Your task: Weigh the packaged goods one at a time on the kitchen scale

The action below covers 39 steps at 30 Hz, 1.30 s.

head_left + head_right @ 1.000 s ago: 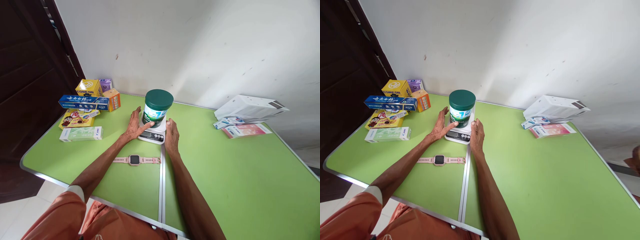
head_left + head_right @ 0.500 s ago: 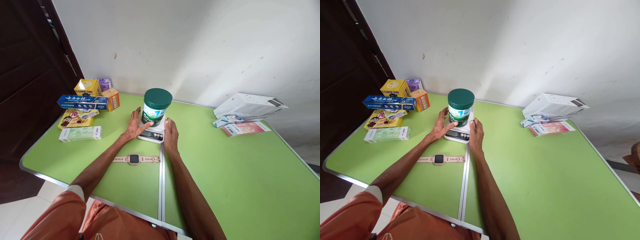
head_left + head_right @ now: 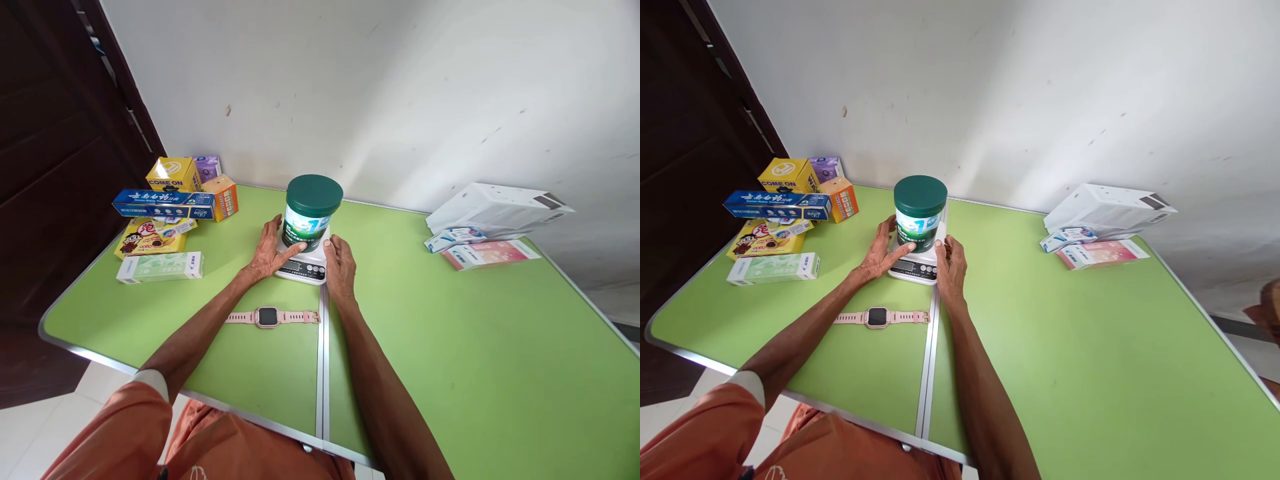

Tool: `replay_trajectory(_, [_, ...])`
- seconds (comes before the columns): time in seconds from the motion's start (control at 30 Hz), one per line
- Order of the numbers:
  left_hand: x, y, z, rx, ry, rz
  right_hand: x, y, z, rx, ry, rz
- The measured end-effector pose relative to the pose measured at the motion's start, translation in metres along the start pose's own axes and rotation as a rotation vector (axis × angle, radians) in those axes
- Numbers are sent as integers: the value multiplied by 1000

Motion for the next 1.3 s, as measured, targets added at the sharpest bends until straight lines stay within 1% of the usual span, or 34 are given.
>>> replay_trajectory(0.17, [1, 3, 0, 41, 36, 14, 2, -4, -2, -18, 0, -3])
replay_trajectory(0.4, [1, 5, 0, 65, 50, 12, 2, -4, -1, -53, -9, 17])
replay_trajectory(1.3, [2, 6, 0, 76, 46, 0, 3, -8, -3, -47, -20, 22])
Point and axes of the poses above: each hand's wrist, its own x-axis towards the middle knuckle, its own z-axis out of the back of the hand, y = z × x, the point moved 2 cm from there along x, towards the middle knuckle, and after that the axes turned 11 degrees about -x, right-handed, at the moved point
